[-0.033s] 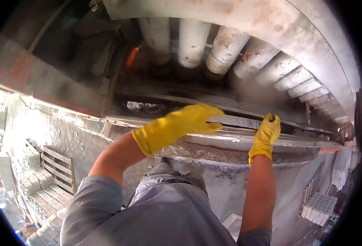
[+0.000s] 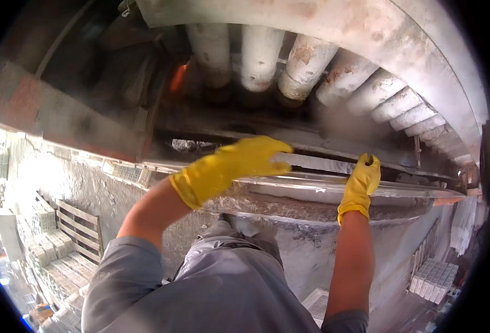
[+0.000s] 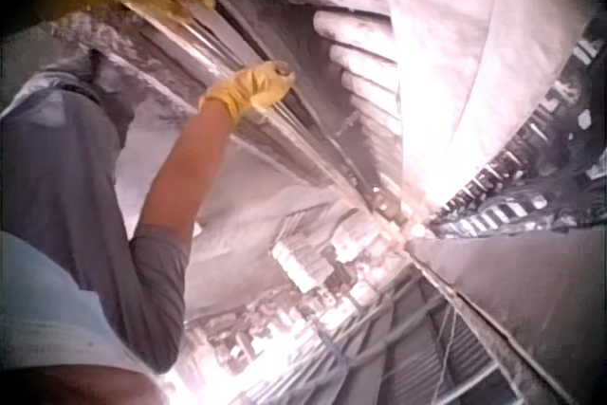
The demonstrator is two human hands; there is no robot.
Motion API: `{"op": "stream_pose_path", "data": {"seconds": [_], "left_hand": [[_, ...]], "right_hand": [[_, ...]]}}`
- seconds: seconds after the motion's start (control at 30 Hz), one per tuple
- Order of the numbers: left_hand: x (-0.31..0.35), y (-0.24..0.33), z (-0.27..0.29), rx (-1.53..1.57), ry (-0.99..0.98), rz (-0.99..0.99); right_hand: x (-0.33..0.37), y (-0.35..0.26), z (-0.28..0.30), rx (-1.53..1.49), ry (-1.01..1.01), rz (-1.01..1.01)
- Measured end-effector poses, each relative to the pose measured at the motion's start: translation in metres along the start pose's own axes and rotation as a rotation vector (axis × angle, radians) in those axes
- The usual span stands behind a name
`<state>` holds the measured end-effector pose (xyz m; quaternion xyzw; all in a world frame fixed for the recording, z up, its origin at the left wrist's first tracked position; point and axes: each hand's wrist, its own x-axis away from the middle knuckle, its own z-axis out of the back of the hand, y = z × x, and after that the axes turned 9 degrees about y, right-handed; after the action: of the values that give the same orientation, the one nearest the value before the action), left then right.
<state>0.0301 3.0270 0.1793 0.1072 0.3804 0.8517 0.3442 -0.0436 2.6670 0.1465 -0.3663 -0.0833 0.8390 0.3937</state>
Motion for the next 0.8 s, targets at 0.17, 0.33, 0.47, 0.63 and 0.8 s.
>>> {"op": "stream_pose_path", "data": {"seconds": [0.17, 0.33, 0.47, 0.63, 0.8], "left_hand": [[-0.006, -0.095, 0.089, -0.458, -0.079, 0.622], [-0.007, -0.28, 0.08, -0.538, 0.153, 0.77], [-0.005, -0.338, 0.071, -0.593, 0.242, 0.763], [0.006, -0.361, 0.066, -0.651, 0.33, 0.726], [0.019, -0.373, 0.044, -0.696, 0.394, 0.699]], "right_hand": [[0.007, 0.01, 0.018, 0.072, -0.048, -0.084], [0.009, 0.005, 0.008, 0.03, -0.112, -0.17], [0.016, 0.009, 0.019, 0.021, -0.109, -0.191], [0.029, 0.028, 0.032, -0.051, -0.092, -0.204], [0.035, 0.033, 0.044, -0.057, -0.104, -0.237]]}}
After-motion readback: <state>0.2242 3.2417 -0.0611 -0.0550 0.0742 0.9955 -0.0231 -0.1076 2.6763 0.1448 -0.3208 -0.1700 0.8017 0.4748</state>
